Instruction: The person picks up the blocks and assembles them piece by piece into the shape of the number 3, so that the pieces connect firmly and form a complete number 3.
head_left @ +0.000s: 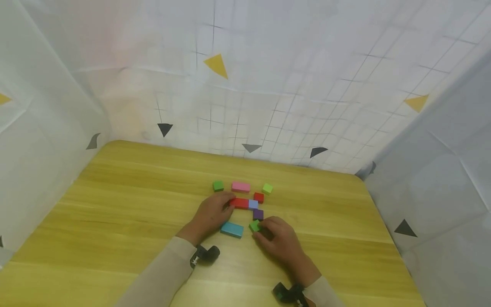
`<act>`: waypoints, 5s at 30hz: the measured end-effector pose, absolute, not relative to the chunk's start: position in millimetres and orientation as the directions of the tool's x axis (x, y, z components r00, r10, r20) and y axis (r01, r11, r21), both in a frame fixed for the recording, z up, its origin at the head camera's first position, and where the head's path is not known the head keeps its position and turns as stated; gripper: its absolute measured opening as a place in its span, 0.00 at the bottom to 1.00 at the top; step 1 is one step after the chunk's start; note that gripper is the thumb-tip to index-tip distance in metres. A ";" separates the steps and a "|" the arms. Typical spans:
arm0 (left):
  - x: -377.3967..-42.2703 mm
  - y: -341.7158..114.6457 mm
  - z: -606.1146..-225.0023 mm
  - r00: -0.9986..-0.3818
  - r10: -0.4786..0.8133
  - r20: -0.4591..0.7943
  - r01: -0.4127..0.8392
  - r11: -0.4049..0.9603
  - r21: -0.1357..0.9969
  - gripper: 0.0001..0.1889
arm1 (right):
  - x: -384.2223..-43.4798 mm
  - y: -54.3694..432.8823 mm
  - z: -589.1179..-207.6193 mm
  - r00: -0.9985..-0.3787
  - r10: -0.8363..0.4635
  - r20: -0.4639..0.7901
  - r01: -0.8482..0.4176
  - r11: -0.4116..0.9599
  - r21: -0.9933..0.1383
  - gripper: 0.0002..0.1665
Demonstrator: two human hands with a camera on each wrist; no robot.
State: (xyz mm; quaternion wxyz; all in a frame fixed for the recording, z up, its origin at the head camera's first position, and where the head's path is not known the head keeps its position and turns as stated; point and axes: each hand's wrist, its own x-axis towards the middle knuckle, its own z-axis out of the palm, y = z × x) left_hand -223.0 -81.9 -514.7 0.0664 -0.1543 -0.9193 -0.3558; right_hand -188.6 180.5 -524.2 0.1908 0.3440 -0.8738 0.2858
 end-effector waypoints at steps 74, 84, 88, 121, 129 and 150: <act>-185.4 -75.9 -515.2 -0.651 0.514 0.559 0.757 0.491 0.431 0.06 | -188.8 180.7 -526.3 -0.697 -0.481 0.532 -0.707 0.587 -0.395 0.14; -180.9 -80.2 -514.3 -0.686 0.549 0.477 0.727 0.530 0.436 0.09 | -192.1 181.2 -526.2 -0.689 -0.493 0.531 -0.714 0.590 -0.377 0.15; -180.0 -81.8 -513.0 -0.683 0.568 0.459 0.730 0.538 0.421 0.11 | -193.2 181.0 -526.2 -0.688 -0.493 0.532 -0.713 0.595 -0.370 0.15; -184.5 -74.3 -516.7 -0.619 0.634 0.464 0.785 0.492 0.377 0.15 | -191.3 180.4 -522.9 -0.710 -0.495 0.500 -0.698 0.589 -0.407 0.13; -186.2 -73.0 -514.3 -0.637 0.635 0.437 0.770 0.507 0.386 0.15 | -193.1 181.2 -524.8 -0.708 -0.490 0.509 -0.700 0.586 -0.409 0.14; -186.0 -71.6 -513.3 -0.641 0.628 0.441 0.767 0.505 0.396 0.15 | -193.5 180.9 -525.9 -0.714 -0.492 0.498 -0.693 0.597 -0.405 0.14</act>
